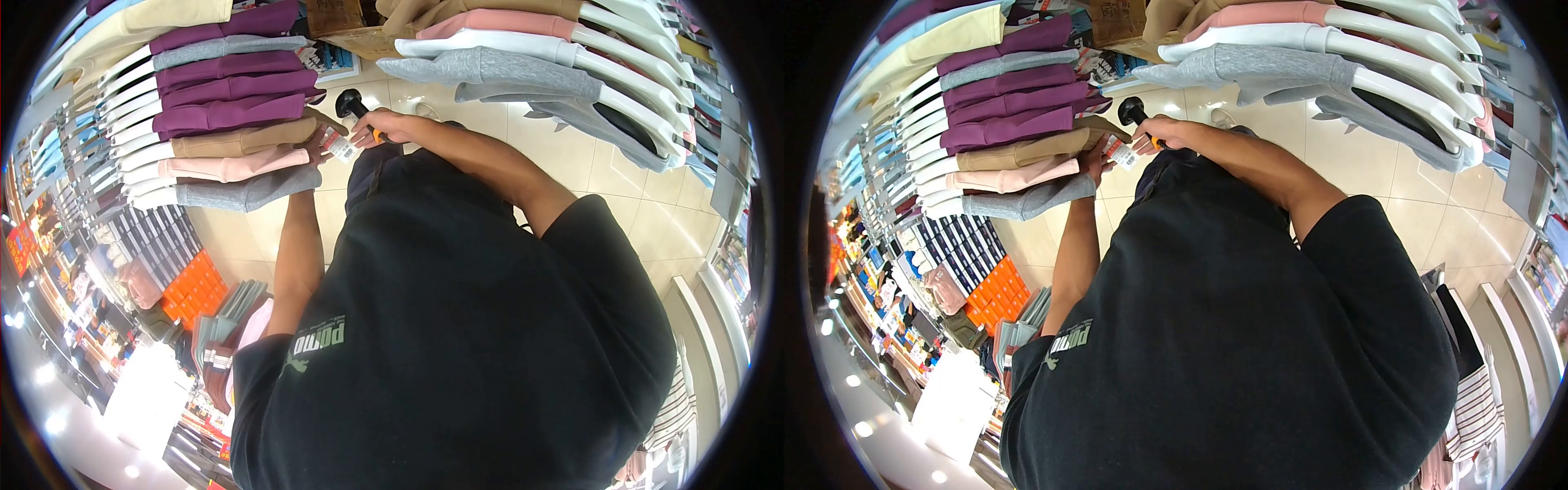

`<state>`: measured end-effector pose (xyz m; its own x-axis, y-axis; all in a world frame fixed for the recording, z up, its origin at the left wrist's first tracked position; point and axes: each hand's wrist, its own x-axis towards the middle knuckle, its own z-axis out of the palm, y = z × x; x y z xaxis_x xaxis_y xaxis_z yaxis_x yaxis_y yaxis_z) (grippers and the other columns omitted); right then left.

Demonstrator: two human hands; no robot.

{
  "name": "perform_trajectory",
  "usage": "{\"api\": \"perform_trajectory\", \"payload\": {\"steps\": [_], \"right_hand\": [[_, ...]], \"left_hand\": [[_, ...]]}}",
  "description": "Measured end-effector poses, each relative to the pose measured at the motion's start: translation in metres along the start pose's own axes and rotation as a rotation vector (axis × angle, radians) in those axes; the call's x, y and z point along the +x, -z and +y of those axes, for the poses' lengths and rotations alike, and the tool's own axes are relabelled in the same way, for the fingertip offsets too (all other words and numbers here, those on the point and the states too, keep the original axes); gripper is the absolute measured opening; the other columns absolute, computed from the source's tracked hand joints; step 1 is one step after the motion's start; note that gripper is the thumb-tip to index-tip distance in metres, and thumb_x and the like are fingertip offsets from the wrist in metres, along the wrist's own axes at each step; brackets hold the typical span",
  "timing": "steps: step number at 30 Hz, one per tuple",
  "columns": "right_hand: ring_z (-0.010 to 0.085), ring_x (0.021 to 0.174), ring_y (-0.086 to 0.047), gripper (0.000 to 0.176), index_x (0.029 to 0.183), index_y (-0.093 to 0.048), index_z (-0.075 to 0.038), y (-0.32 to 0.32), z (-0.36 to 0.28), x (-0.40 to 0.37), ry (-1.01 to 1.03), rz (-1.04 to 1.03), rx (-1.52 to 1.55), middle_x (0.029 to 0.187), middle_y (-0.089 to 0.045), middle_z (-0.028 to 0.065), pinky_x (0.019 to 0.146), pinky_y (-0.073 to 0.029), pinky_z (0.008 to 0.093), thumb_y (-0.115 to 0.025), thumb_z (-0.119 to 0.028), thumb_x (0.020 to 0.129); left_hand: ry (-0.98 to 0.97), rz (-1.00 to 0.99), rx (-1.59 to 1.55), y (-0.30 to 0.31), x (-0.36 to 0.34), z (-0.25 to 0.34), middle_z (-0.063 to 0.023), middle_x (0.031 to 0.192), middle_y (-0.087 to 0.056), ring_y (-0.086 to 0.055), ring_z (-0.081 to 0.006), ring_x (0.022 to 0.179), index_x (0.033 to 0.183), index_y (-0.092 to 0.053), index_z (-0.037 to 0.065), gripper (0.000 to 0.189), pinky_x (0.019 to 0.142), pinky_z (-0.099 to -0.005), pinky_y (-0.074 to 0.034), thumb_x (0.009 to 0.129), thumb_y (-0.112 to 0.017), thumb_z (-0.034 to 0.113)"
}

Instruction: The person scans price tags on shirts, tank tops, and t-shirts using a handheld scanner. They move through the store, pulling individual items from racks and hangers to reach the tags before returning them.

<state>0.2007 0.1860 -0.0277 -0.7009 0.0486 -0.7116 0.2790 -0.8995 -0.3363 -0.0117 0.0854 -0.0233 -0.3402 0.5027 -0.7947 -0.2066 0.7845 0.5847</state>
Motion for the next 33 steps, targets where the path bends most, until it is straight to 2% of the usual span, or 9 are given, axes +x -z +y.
{"api": "perform_trajectory", "payload": {"steps": [3,5,8,9,12,15,24,33], "right_hand": [[0.0294,0.108,-0.062,0.041,0.122,-0.053,0.006,0.000,-0.001,-0.001,-0.001,0.002,0.004,0.121,-0.061,0.0226,0.090,-0.051,0.0334,-0.054,-0.020,0.091],[0.0290,0.109,-0.062,0.040,0.122,-0.053,0.006,0.000,-0.003,-0.003,0.010,0.005,0.005,0.121,-0.061,0.0223,0.090,-0.050,0.0335,-0.054,-0.019,0.091],[0.0280,0.109,-0.062,0.039,0.121,-0.054,0.006,0.002,-0.004,-0.003,0.021,0.013,-0.009,0.121,-0.062,0.0214,0.091,-0.050,0.0337,-0.054,-0.019,0.090],[0.0277,0.109,-0.062,0.039,0.120,-0.054,0.005,0.003,-0.004,-0.003,0.023,0.016,-0.017,0.120,-0.062,0.0210,0.091,-0.050,0.0338,-0.054,-0.019,0.090],[0.0267,0.108,-0.063,0.037,0.118,-0.056,0.005,0.005,-0.006,-0.001,0.028,0.038,0.002,0.119,-0.063,0.0196,0.091,-0.049,0.0340,-0.054,-0.019,0.090],[0.0275,0.097,-0.066,0.032,0.109,-0.059,0.005,0.008,-0.006,0.000,0.063,0.072,0.037,0.110,-0.066,0.0192,0.084,-0.052,0.0348,-0.057,-0.019,0.088],[0.0252,0.093,-0.067,0.031,0.109,-0.059,0.004,0.012,-0.011,-0.005,0.080,0.103,0.051,0.108,-0.067,0.0169,0.081,-0.053,0.0326,-0.058,-0.020,0.088],[0.0243,0.091,-0.068,0.028,0.106,-0.061,0.003,0.001,-0.013,-0.004,0.096,0.131,0.072,0.107,-0.068,0.0159,0.078,-0.053,0.0314,-0.057,-0.019,0.089]], "left_hand": [[0.031,-0.061,-0.069,0.010,0.010,-0.006,-0.0104,0.109,-0.062,-0.066,-0.0253,0.093,0.121,-0.053,0.007,0.048,0.075,-0.0384,-0.058,0.087,-0.068,0.037],[0.132,-0.098,-0.092,0.023,0.020,-0.008,-0.0107,0.109,-0.062,-0.066,-0.0262,0.091,0.119,-0.053,0.007,0.048,0.075,-0.0394,-0.058,0.087,-0.066,0.039],[0.318,-0.025,0.030,0.017,0.016,0.006,-0.0125,0.113,-0.061,-0.066,-0.0274,0.094,0.121,-0.053,0.006,0.048,0.077,-0.0386,-0.058,0.089,-0.062,0.040],[0.328,-0.025,0.013,0.020,0.016,0.008,-0.0125,0.113,-0.061,-0.066,-0.0274,0.094,0.121,-0.052,0.006,0.048,0.077,-0.0386,-0.058,0.089,-0.062,0.040],[0.254,-0.054,-0.118,0.030,0.015,0.010,-0.0127,0.113,-0.061,-0.066,-0.0275,0.094,0.121,-0.052,0.006,0.048,0.077,-0.0385,-0.058,0.090,-0.062,0.040],[0.176,-0.070,-0.221,0.039,0.019,0.013,-0.0128,0.114,-0.061,-0.065,-0.0276,0.095,0.121,-0.052,0.006,0.048,0.077,-0.0384,-0.058,0.090,-0.062,0.040],[0.040,-0.069,-0.303,0.036,0.050,0.026,-0.0132,0.115,-0.060,-0.065,-0.0279,0.096,0.122,-0.052,0.006,0.048,0.078,-0.0380,-0.058,0.090,-0.061,0.040],[0.004,-0.088,-0.316,0.040,0.072,0.038,-0.0136,0.116,-0.060,-0.065,-0.0282,0.097,0.123,-0.052,0.006,0.047,0.078,-0.0377,-0.057,0.090,-0.060,0.039]]}}
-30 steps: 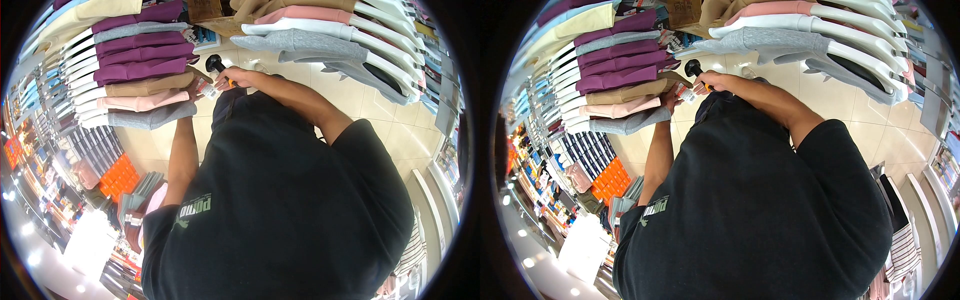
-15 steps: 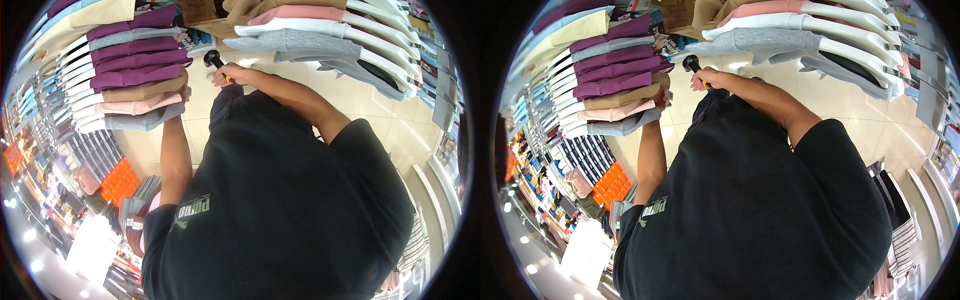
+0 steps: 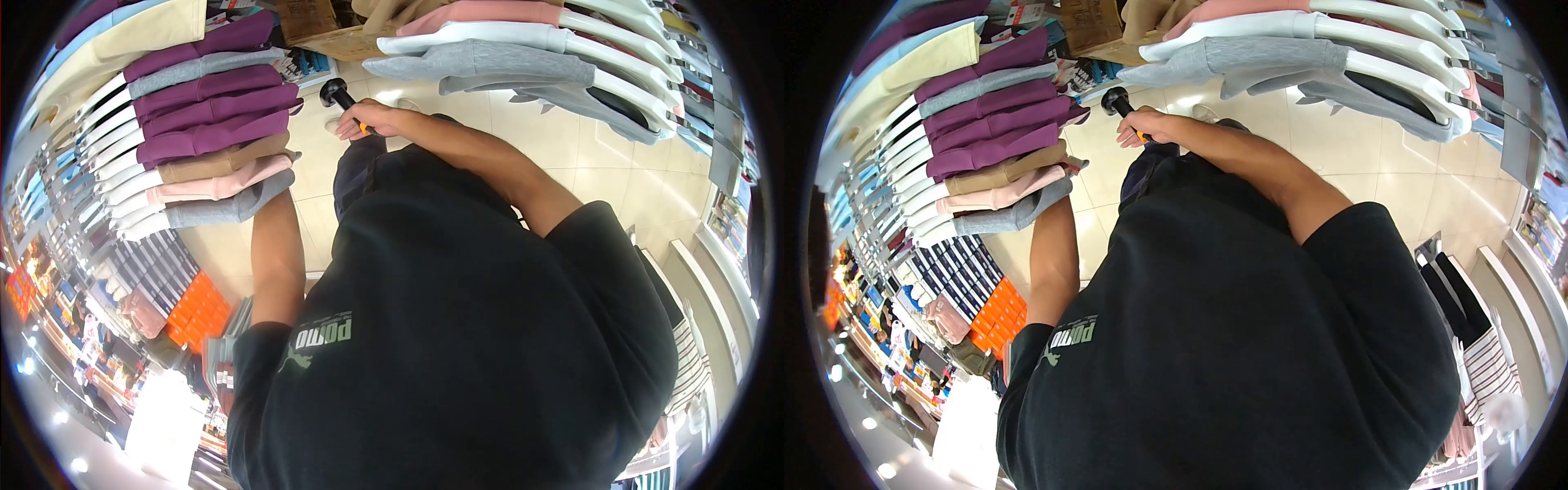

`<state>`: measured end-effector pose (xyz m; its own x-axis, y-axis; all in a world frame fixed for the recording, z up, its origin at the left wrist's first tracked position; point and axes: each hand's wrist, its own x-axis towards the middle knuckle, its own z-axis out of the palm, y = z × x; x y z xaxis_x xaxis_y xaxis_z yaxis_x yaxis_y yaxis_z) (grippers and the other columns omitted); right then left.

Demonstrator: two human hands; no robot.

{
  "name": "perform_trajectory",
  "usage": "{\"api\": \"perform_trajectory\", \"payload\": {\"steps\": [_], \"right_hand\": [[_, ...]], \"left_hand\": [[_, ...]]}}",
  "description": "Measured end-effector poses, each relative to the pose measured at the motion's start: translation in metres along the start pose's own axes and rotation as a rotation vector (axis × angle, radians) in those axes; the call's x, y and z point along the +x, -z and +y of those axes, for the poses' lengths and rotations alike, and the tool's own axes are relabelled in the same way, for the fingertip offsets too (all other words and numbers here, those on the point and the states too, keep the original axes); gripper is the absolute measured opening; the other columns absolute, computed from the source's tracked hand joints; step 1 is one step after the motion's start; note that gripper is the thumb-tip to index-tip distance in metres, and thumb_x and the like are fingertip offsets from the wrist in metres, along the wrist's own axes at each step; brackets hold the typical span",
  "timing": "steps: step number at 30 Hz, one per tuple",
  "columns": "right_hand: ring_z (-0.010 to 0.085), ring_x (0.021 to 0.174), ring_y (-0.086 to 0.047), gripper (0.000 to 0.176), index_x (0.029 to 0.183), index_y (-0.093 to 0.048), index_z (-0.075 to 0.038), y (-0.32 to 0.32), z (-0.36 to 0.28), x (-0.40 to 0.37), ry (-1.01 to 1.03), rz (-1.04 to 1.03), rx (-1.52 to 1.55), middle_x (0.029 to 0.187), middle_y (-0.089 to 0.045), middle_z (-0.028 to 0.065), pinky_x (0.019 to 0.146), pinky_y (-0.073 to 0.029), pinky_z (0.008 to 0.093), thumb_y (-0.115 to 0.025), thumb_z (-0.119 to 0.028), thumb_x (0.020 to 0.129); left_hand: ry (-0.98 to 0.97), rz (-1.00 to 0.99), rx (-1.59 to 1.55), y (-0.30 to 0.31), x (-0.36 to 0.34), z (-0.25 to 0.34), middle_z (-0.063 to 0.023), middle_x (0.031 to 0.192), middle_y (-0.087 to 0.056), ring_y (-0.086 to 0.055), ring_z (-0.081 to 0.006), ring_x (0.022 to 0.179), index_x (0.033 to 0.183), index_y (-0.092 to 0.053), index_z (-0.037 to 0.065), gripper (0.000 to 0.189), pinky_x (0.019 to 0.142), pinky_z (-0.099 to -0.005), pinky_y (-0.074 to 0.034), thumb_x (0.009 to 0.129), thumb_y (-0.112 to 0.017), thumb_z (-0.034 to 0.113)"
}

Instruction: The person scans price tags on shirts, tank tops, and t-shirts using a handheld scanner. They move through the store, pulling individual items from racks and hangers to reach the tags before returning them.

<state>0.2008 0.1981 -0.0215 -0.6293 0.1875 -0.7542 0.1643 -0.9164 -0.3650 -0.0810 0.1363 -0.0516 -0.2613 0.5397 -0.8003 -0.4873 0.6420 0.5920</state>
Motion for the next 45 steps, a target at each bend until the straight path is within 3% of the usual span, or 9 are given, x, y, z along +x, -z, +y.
{"api": "perform_trajectory", "payload": {"steps": [12,15,18,22,32,36,41,44,45], "right_hand": [[0.0238,0.091,-0.067,0.027,0.105,-0.061,0.002,0.002,0.009,-0.013,-0.027,0.074,0.054,0.106,-0.068,0.0154,0.077,-0.053,0.0330,-0.055,-0.019,0.090],[0.0245,0.097,-0.066,0.032,0.112,-0.058,0.004,-0.005,0.006,-0.013,-0.058,0.045,0.048,0.111,-0.066,0.0173,0.085,-0.052,0.0320,-0.057,-0.018,0.089],[0.0240,0.093,-0.067,0.027,0.107,-0.060,0.002,-0.012,0.006,-0.008,-0.068,0.003,0.064,0.109,-0.067,0.0160,0.078,-0.053,0.0327,-0.055,-0.018,0.090],[0.0265,0.100,-0.066,0.032,0.113,-0.057,0.005,-0.016,0.005,-0.005,-0.063,-0.073,0.065,0.113,-0.065,0.0173,0.086,-0.052,0.0329,-0.056,-0.016,0.089],[0.0277,0.107,-0.064,0.035,0.118,-0.053,0.003,-0.015,-0.002,-0.011,-0.041,-0.156,-0.001,0.120,-0.063,0.0144,0.086,-0.051,0.0328,-0.057,-0.018,0.090],[0.0217,0.106,-0.060,0.030,0.113,-0.059,-0.001,-0.013,0.006,-0.006,-0.028,-0.070,-0.075,0.112,-0.063,0.0082,0.084,-0.050,0.0322,-0.060,-0.019,0.088],[0.0120,0.105,-0.055,0.022,0.102,-0.066,-0.002,-0.009,0.013,0.000,-0.023,0.008,-0.128,0.106,-0.061,0.0049,0.077,-0.048,0.0230,-0.063,-0.016,0.085],[0.0172,0.085,-0.054,0.032,0.103,-0.062,0.000,-0.002,0.025,0.014,-0.001,-0.092,-0.086,0.093,-0.056,0.0076,0.067,-0.042,0.0295,-0.069,-0.020,0.079],[0.0175,0.086,-0.055,0.031,0.104,-0.062,0.000,-0.005,0.023,0.008,-0.001,-0.096,-0.074,0.096,-0.057,0.0082,0.068,-0.042,0.0291,-0.068,-0.020,0.080]], "left_hand": [[-0.015,-0.011,-0.010,0.008,0.015,0.002,-0.0141,0.117,-0.059,-0.064,-0.0285,0.098,0.123,-0.051,0.006,0.047,0.079,-0.0373,-0.057,0.091,-0.059,0.039],[-0.008,0.003,-0.006,0.009,0.006,-0.002,-0.0142,0.118,-0.059,-0.064,-0.0286,0.099,0.124,-0.051,0.006,0.047,0.079,-0.0372,-0.057,0.091,-0.059,0.039],[-0.004,0.023,-0.009,0.010,-0.007,-0.008,-0.0143,0.118,-0.059,-0.064,-0.0287,0.099,0.124,-0.051,0.006,0.047,0.080,-0.0371,-0.057,0.091,-0.059,0.039],[-0.001,0.051,-0.021,0.011,-0.024,-0.015,-0.0145,0.118,-0.058,-0.064,-0.0288,0.099,0.124,-0.051,0.006,0.047,0.080,-0.0369,-0.057,0.091,-0.059,0.039],[-0.064,0.117,-0.093,0.011,-0.060,-0.029,-0.0149,0.120,-0.058,-0.063,-0.0291,0.100,0.125,-0.050,0.006,0.047,0.080,-0.0366,-0.057,0.092,-0.058,0.038],[-0.097,0.142,-0.125,0.013,-0.073,-0.034,-0.0151,0.120,-0.057,-0.063,-0.0293,0.101,0.125,-0.050,0.005,0.047,0.081,-0.0364,-0.057,0.092,-0.058,0.038],[-0.126,0.161,-0.149,0.013,-0.081,-0.036,-0.0153,0.121,-0.057,-0.063,-0.0294,0.101,0.125,-0.050,0.005,0.047,0.081,-0.0362,-0.057,0.092,-0.057,0.038],[-0.138,0.170,-0.163,0.012,-0.084,-0.040,-0.0154,0.121,-0.057,-0.062,-0.0295,0.102,0.126,-0.050,0.005,0.047,0.081,-0.0361,-0.057,0.092,-0.057,0.038],[-0.143,0.175,-0.168,0.012,-0.085,-0.041,-0.0155,0.121,-0.057,-0.062,-0.0295,0.102,0.126,-0.050,0.005,0.047,0.081,-0.0361,-0.057,0.092,-0.057,0.038]]}}
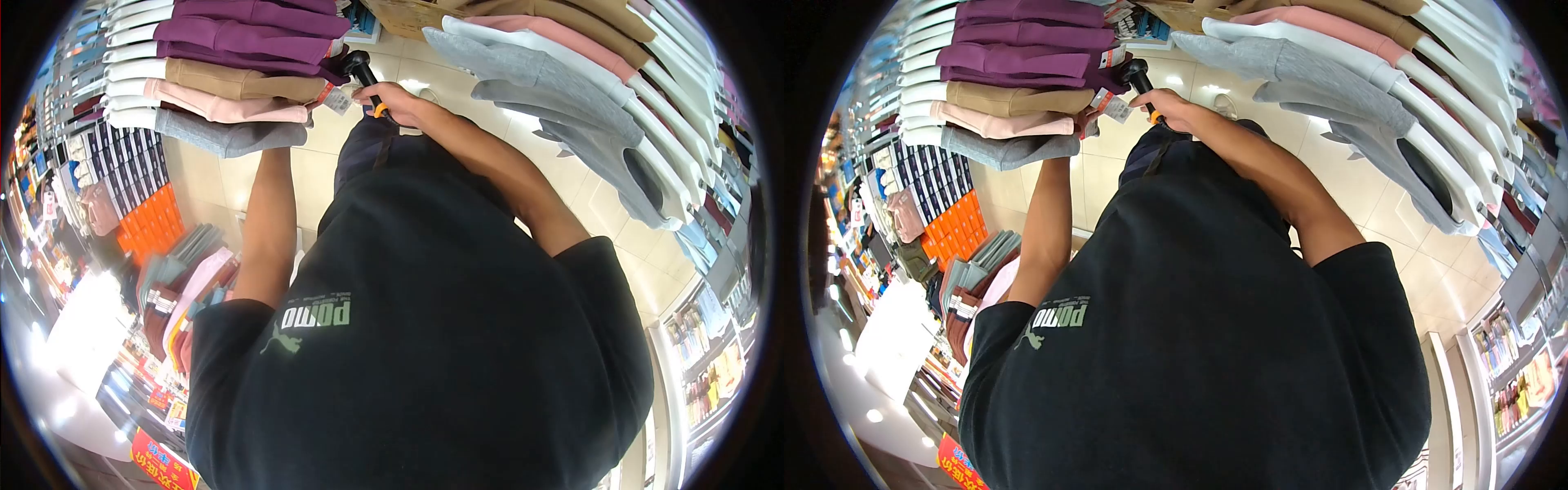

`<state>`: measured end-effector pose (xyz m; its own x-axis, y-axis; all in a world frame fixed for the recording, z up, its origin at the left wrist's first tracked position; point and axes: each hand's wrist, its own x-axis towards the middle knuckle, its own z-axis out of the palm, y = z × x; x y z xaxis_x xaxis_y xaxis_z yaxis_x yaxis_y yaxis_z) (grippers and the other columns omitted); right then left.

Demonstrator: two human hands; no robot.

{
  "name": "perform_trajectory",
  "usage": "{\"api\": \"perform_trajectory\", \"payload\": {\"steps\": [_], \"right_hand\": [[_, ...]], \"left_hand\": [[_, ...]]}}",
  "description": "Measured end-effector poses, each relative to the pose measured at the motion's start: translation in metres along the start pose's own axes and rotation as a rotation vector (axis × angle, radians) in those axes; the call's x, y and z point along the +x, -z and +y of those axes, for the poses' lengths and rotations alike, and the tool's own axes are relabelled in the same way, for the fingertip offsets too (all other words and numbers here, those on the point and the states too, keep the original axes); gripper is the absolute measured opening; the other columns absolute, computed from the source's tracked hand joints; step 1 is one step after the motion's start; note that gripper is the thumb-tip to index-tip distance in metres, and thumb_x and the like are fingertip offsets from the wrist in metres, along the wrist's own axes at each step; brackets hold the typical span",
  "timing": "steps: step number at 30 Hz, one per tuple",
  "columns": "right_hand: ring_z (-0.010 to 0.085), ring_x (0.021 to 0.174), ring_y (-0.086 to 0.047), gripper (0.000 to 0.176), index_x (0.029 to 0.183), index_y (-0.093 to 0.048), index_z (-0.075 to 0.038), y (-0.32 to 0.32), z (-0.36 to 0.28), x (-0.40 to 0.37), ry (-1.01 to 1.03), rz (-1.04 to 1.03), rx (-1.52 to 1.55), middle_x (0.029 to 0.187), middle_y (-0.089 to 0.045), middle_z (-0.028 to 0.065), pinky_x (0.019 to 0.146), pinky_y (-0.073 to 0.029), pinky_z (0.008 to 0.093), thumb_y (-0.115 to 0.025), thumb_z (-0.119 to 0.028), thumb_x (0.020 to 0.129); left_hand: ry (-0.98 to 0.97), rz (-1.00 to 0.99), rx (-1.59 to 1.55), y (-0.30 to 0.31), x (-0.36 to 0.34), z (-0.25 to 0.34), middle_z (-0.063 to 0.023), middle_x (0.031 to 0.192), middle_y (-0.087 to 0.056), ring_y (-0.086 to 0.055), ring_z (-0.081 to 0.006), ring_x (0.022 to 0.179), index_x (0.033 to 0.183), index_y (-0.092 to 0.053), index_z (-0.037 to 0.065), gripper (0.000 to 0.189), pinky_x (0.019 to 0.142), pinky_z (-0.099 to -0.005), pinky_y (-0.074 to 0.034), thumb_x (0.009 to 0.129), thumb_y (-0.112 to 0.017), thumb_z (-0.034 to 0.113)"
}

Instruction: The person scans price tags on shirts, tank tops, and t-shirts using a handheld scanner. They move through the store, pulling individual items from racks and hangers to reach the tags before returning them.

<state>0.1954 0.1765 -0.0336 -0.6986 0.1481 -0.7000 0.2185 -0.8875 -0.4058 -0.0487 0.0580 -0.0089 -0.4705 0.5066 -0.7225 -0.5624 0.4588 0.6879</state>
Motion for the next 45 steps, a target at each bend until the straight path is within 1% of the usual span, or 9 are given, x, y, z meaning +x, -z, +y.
{"api": "perform_trajectory", "payload": {"steps": [2,8,23,26,35,38,41,44,45], "right_hand": [[0.0183,0.088,-0.056,0.031,0.105,-0.062,0.001,-0.009,-0.003,-0.011,-0.001,-0.011,0.029,0.101,-0.061,0.0093,0.071,-0.042,0.0282,-0.065,-0.021,0.082],[0.0227,0.107,-0.060,0.032,0.114,-0.059,0.002,-0.012,-0.010,-0.019,-0.055,-0.059,0.072,0.118,-0.063,0.0140,0.083,-0.046,0.0298,-0.054,-0.019,0.091],[0.0244,0.104,-0.063,0.032,0.114,-0.057,0.002,-0.010,-0.006,-0.015,-0.032,-0.074,0.077,0.113,-0.064,0.0152,0.085,-0.049,0.0316,-0.051,-0.020,0.092],[0.0260,0.115,-0.058,0.039,0.123,-0.051,0.004,-0.011,-0.009,-0.018,-0.042,-0.097,0.038,0.126,-0.059,0.0157,0.095,-0.047,0.0337,-0.047,-0.022,0.094],[0.0262,0.117,-0.057,0.042,0.125,-0.050,0.006,-0.011,-0.009,-0.017,-0.041,-0.096,0.035,0.125,-0.059,0.0160,0.096,-0.046,0.0342,-0.046,-0.022,0.094],[0.0255,0.115,-0.057,0.042,0.125,-0.050,0.006,-0.010,-0.009,-0.018,-0.048,-0.094,0.034,0.126,-0.059,0.0158,0.097,-0.046,0.0343,-0.046,-0.022,0.095],[0.0241,0.113,-0.058,0.040,0.122,-0.053,0.004,-0.007,-0.007,-0.014,-0.044,-0.092,0.016,0.124,-0.060,0.0142,0.095,-0.046,0.0337,-0.050,-0.023,0.093],[0.0219,0.093,-0.062,0.031,0.105,-0.061,0.003,-0.005,-0.010,-0.014,0.047,0.134,-0.069,0.099,-0.063,0.0116,0.080,-0.047,0.0332,-0.062,-0.020,0.084],[0.0203,0.081,-0.057,0.030,0.097,-0.063,0.002,0.004,-0.009,-0.005,0.080,0.129,-0.025,0.090,-0.059,0.0103,0.071,-0.046,0.0341,-0.068,-0.021,0.078]], "left_hand": [[-0.006,0.005,-0.007,-0.001,-0.001,-0.001,-0.0156,0.121,-0.057,-0.062,-0.0296,0.102,0.126,-0.050,0.005,0.047,0.081,-0.0360,-0.056,0.092,-0.057,0.038],[-0.019,0.012,-0.020,-0.003,-0.002,-0.005,-0.0158,0.122,-0.056,-0.062,-0.0298,0.103,0.126,-0.050,0.005,0.047,0.082,-0.0358,-0.056,0.093,-0.056,0.038],[-0.015,0.019,-0.025,-0.005,-0.002,-0.007,-0.0165,0.124,-0.056,-0.061,-0.0302,0.105,0.127,-0.049,0.005,0.047,0.083,-0.0352,-0.056,0.093,-0.055,0.037],[-0.015,0.018,-0.027,-0.006,-0.001,-0.008,-0.0166,0.124,-0.055,-0.061,-0.0303,0.105,0.127,-0.049,0.005,0.047,0.083,-0.0351,-0.056,0.093,-0.055,0.037],[-0.016,0.021,-0.036,-0.005,-0.001,-0.006,-0.0170,0.125,-0.055,-0.061,-0.0306,0.106,0.128,-0.049,0.005,0.047,0.083,-0.0348,-0.056,0.094,-0.054,0.037],[-0.017,0.022,-0.038,-0.005,-0.001,-0.006,-0.0171,0.126,-0.055,-0.061,-0.0307,0.106,0.128,-0.049,0.005,0.047,0.083,-0.0347,-0.056,0.094,-0.054,0.037],[-0.014,0.020,-0.039,-0.004,0.000,-0.006,-0.0172,0.126,-0.054,-0.060,-0.0308,0.107,0.128,-0.048,0.005,0.047,0.084,-0.0346,-0.056,0.094,-0.054,0.036],[-0.007,0.015,-0.031,-0.003,0.001,-0.006,-0.0174,0.126,-0.054,-0.060,-0.0309,0.107,0.129,-0.048,0.005,0.047,0.084,-0.0345,-0.056,0.094,-0.053,0.036],[-0.004,0.013,-0.028,-0.002,0.002,-0.004,-0.0174,0.126,-0.054,-0.060,-0.0309,0.107,0.129,-0.048,0.005,0.047,0.084,-0.0344,-0.056,0.094,-0.053,0.036]]}}
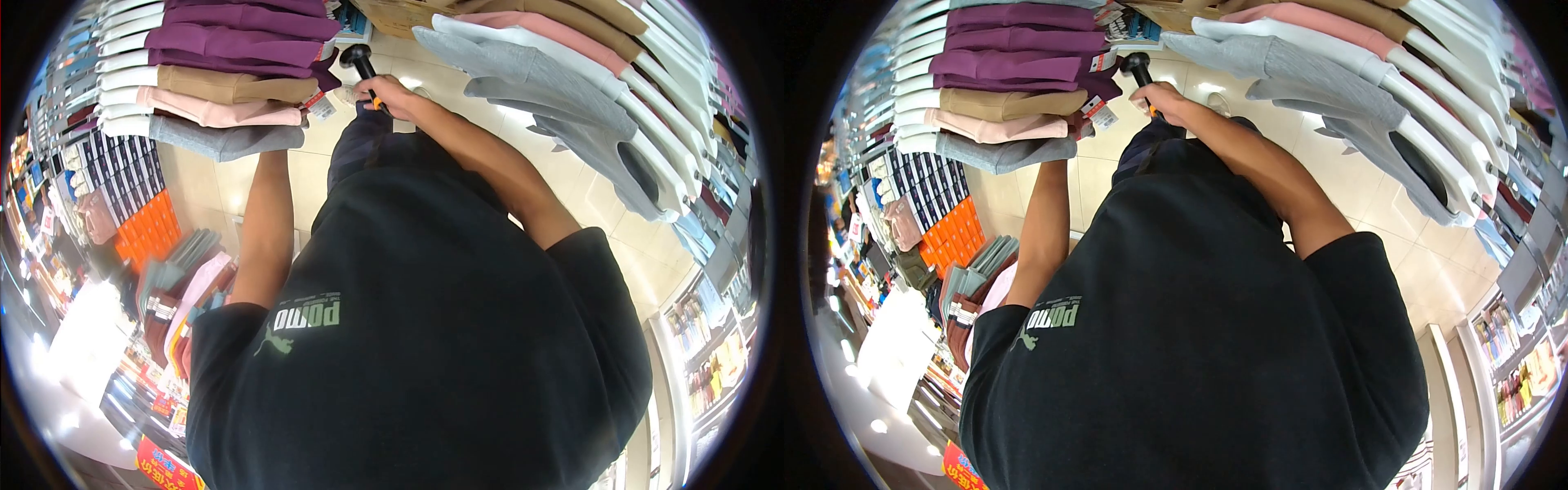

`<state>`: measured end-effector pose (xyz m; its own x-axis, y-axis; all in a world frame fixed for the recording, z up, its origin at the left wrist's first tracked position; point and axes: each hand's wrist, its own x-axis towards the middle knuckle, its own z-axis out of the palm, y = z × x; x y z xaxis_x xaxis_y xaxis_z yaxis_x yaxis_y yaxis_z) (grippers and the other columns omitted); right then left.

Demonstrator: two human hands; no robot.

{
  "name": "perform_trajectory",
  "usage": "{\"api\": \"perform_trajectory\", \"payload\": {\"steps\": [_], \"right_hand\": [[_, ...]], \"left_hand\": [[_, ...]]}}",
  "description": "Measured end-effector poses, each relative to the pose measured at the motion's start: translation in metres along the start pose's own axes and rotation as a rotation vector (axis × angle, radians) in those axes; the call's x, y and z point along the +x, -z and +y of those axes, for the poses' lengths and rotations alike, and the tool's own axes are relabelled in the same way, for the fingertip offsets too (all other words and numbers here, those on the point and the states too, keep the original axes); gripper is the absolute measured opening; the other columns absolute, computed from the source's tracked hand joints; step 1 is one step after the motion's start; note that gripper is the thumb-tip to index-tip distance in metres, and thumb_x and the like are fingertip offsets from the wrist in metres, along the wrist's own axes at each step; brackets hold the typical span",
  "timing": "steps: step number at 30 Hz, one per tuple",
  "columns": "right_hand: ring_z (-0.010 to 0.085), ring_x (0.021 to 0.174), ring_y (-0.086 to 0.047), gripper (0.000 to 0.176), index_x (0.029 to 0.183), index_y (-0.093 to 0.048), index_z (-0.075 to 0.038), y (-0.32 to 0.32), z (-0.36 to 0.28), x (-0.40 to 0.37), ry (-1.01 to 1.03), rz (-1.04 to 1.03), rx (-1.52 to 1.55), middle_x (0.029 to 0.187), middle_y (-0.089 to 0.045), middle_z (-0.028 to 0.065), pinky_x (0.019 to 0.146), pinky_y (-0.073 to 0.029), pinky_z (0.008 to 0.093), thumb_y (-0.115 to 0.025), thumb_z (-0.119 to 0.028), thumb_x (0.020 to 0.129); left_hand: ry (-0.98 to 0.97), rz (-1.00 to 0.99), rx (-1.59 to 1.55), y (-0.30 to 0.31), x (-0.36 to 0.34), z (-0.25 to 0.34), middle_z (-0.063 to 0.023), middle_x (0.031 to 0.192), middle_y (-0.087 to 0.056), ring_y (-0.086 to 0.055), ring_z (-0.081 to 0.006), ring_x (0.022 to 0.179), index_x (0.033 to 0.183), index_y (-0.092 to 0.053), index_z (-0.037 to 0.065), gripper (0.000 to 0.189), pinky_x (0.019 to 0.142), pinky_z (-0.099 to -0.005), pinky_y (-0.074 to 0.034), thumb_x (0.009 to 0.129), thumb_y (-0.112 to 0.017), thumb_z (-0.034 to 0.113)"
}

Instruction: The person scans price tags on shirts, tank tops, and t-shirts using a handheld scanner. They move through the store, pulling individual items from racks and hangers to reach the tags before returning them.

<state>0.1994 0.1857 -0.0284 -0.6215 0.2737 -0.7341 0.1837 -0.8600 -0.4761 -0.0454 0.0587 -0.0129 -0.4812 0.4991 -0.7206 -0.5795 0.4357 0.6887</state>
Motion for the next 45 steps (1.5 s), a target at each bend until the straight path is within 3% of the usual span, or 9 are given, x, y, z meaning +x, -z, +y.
{"api": "perform_trajectory", "payload": {"steps": [2,6,12,18,21,28,33,42,45], "right_hand": [[0.0168,0.102,-0.055,0.029,0.106,-0.065,-0.001,0.005,-0.011,0.006,0.022,0.098,-0.030,0.107,-0.060,0.0066,0.085,-0.047,0.0298,-0.063,-0.018,0.083],[0.0120,0.095,-0.051,0.026,0.102,-0.067,-0.002,0.010,-0.032,0.019,0.139,0.096,0.089,0.097,-0.059,0.0039,0.081,-0.046,0.0288,-0.063,-0.017,0.082],[0.0125,0.099,-0.054,0.025,0.095,-0.073,-0.004,-0.018,-0.051,0.055,0.343,-0.071,0.045,0.104,-0.068,0.0033,0.077,-0.042,0.0258,-0.060,-0.019,0.079],[0.0164,0.101,-0.056,0.030,0.096,-0.073,-0.003,-0.040,-0.065,0.076,0.384,-0.265,-0.143,0.108,-0.067,0.0069,0.087,-0.042,0.0278,-0.058,-0.019,0.076],[0.0174,0.099,-0.056,0.033,0.097,-0.073,-0.004,-0.040,-0.052,0.087,0.280,-0.133,-0.183,0.107,-0.068,0.0082,0.087,-0.042,0.0274,-0.060,-0.022,0.073],[0.0163,0.083,-0.051,0.038,0.098,-0.073,-0.002,-0.032,-0.046,0.074,0.204,-0.096,-0.291,0.099,-0.066,0.0083,0.072,-0.042,0.0292,-0.063,-0.027,0.071],[0.0212,0.088,-0.059,0.036,0.097,-0.071,0.002,-0.017,-0.045,0.059,0.297,-0.112,-0.129,0.099,-0.067,0.0122,0.081,-0.043,0.0303,-0.064,-0.023,0.072],[0.0193,0.094,-0.061,0.043,0.113,-0.059,0.011,-0.009,-0.059,-0.017,0.124,-0.206,0.164,0.110,-0.065,0.0161,0.087,-0.045,0.0263,-0.055,-0.014,0.078],[0.0177,0.100,-0.061,0.041,0.113,-0.059,0.006,0.005,-0.048,-0.016,0.045,-0.235,0.151,0.114,-0.063,0.0137,0.088,-0.045,0.0280,-0.056,-0.018,0.080]], "left_hand": [[0.007,-0.003,0.005,0.001,0.001,0.001,-0.0175,0.127,-0.054,-0.060,-0.0310,0.107,0.129,-0.048,0.005,0.047,0.084,-0.0344,-0.056,0.094,-0.053,0.036],[0.027,-0.014,0.023,0.005,0.003,0.004,-0.0177,0.127,-0.054,-0.060,-0.0311,0.108,0.129,-0.048,0.005,0.047,0.084,-0.0342,-0.055,0.094,-0.053,0.036],[0.079,-0.030,0.062,0.014,0.006,0.013,-0.0179,0.128,-0.053,-0.060,-0.0313,0.108,0.129,-0.048,0.005,0.047,0.085,-0.0340,-0.055,0.094,-0.052,0.036],[0.109,-0.021,0.075,0.024,-0.002,0.022,-0.0182,0.129,-0.053,-0.059,-0.0314,0.109,0.130,-0.048,0.005,0.047,0.085,-0.0338,-0.055,0.095,-0.052,0.036],[0.109,-0.023,0.068,0.023,-0.002,0.024,-0.0183,0.129,-0.053,-0.059,-0.0315,0.109,0.130,-0.048,0.005,0.047,0.085,-0.0337,-0.055,0.095,-0.052,0.036],[0.096,-0.039,0.054,0.012,0.005,0.027,-0.0186,0.130,-0.053,-0.059,-0.0317,0.110,0.131,-0.047,0.005,0.047,0.086,-0.0334,-0.055,0.095,-0.051,0.035],[0.063,-0.057,0.032,-0.004,0.010,0.023,-0.0188,0.130,-0.052,-0.059,-0.0319,0.111,0.131,-0.047,0.005,0.047,0.086,-0.0332,-0.055,0.095,-0.051,0.035],[-0.051,-0.064,-0.008,-0.038,0.005,0.009,-0.0192,0.131,-0.052,-0.058,-0.0322,0.112,0.131,-0.047,0.005,0.047,0.086,-0.0329,-0.055,0.096,-0.050,0.035],[-0.079,-0.052,-0.019,-0.046,-0.002,0.002,-0.0193,0.132,-0.052,-0.058,-0.0323,0.112,0.132,-0.047,0.005,0.047,0.087,-0.0328,-0.055,0.096,-0.050,0.035]]}}
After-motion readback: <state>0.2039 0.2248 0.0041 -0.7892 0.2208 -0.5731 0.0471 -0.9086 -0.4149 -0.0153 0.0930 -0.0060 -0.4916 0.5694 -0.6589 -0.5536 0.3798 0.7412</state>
